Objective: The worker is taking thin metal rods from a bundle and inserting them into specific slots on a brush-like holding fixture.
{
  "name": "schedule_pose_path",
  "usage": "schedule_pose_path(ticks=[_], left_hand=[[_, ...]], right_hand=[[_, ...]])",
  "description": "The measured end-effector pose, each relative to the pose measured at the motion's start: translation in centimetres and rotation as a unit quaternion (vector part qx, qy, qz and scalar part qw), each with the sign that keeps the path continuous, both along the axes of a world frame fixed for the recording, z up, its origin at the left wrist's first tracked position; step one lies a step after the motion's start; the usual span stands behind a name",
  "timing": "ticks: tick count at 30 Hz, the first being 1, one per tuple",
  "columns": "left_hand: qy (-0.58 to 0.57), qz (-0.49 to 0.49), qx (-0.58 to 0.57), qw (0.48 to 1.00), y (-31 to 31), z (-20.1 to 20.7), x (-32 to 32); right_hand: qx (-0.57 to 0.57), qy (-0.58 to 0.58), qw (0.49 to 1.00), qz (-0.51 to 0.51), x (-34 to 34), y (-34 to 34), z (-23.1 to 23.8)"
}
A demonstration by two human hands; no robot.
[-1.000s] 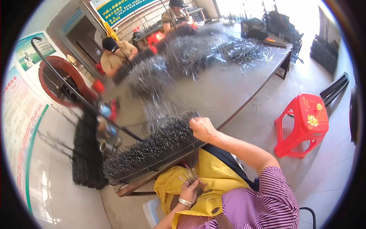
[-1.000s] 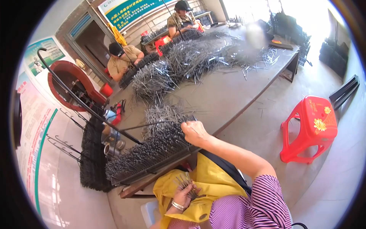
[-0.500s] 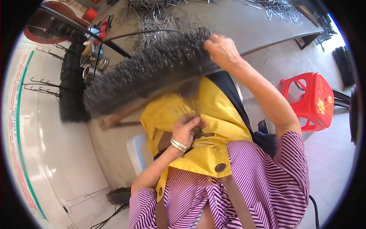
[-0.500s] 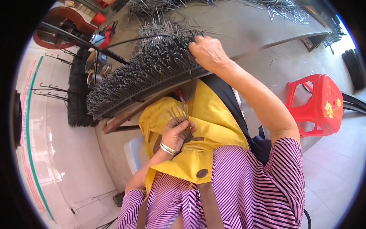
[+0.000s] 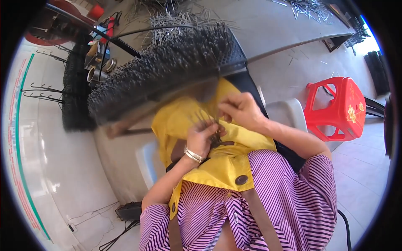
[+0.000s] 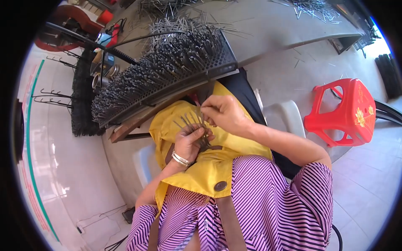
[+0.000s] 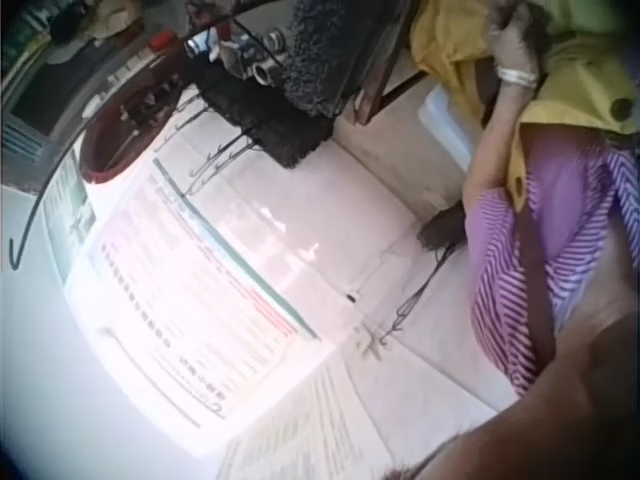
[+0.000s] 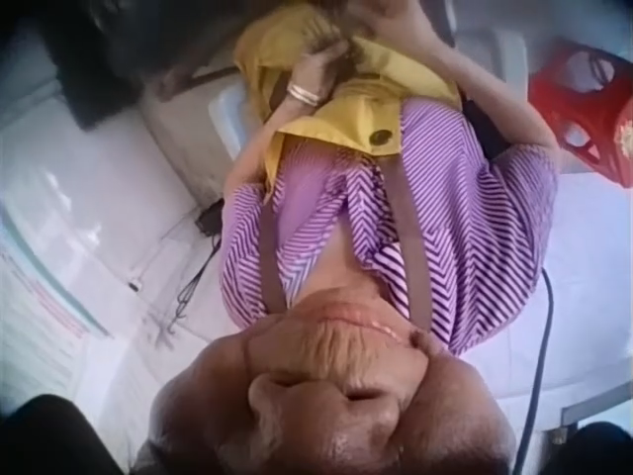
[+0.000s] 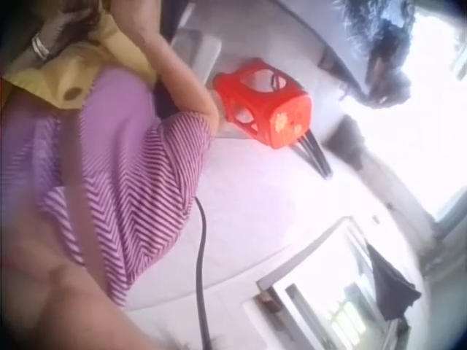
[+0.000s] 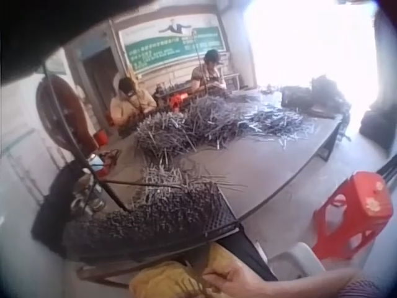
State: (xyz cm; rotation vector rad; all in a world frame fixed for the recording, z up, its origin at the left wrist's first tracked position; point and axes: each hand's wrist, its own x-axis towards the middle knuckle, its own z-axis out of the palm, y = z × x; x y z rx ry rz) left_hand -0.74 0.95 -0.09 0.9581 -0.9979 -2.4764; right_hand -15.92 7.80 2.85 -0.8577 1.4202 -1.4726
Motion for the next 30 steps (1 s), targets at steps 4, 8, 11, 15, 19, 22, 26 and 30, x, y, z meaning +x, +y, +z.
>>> schedule_pose_path(ticks=[4, 8, 11, 15, 19, 22, 26, 30], left_hand=[[0.020, -0.013, 0.015, 1.000, -0.1, -0.3, 0.1], [0.026, -0.015, 0.026, 0.999, 0.0, -0.5, 0.0], [0.036, -0.021, 0.026, 0.999, 0.2, -0.4, 0.1], [0.019, -0.020, 0.037, 0.999, -0.1, -0.3, -0.1], [0.003, -0.033, 0.030, 0.999, -0.3, 0.0, -0.2], [0.014, -0.029, 0.010, 0.999, -0.5, 0.4, -0.4], [0.012, -0.003, 0.001, 1.000, -0.5, 0.0, -0.2], [-0.006, 0.032, -0.077, 0.997, -0.4, -1.1, -0.2]], right_hand=[[-0.063, 0.111, 0.991, -0.043, 0.8, 0.4, -0.6], [-0.002, 0.085, 0.996, -0.033, 1.1, 0.5, -1.1], [-0.053, 0.071, 0.994, -0.061, 1.6, 0.6, -1.9], [-0.024, 0.031, 0.998, -0.045, 1.2, 0.6, -1.2], [-0.050, 0.020, 0.997, -0.053, 1.5, 0.5, -1.8], [-0.008, 0.012, 0.999, -0.034, 1.3, 0.5, -0.4], [-0.004, -0.045, 0.998, -0.035, 1.1, 0.3, -0.4], [-0.012, -0.021, 0.999, -0.026, 0.8, 0.5, -1.0]])
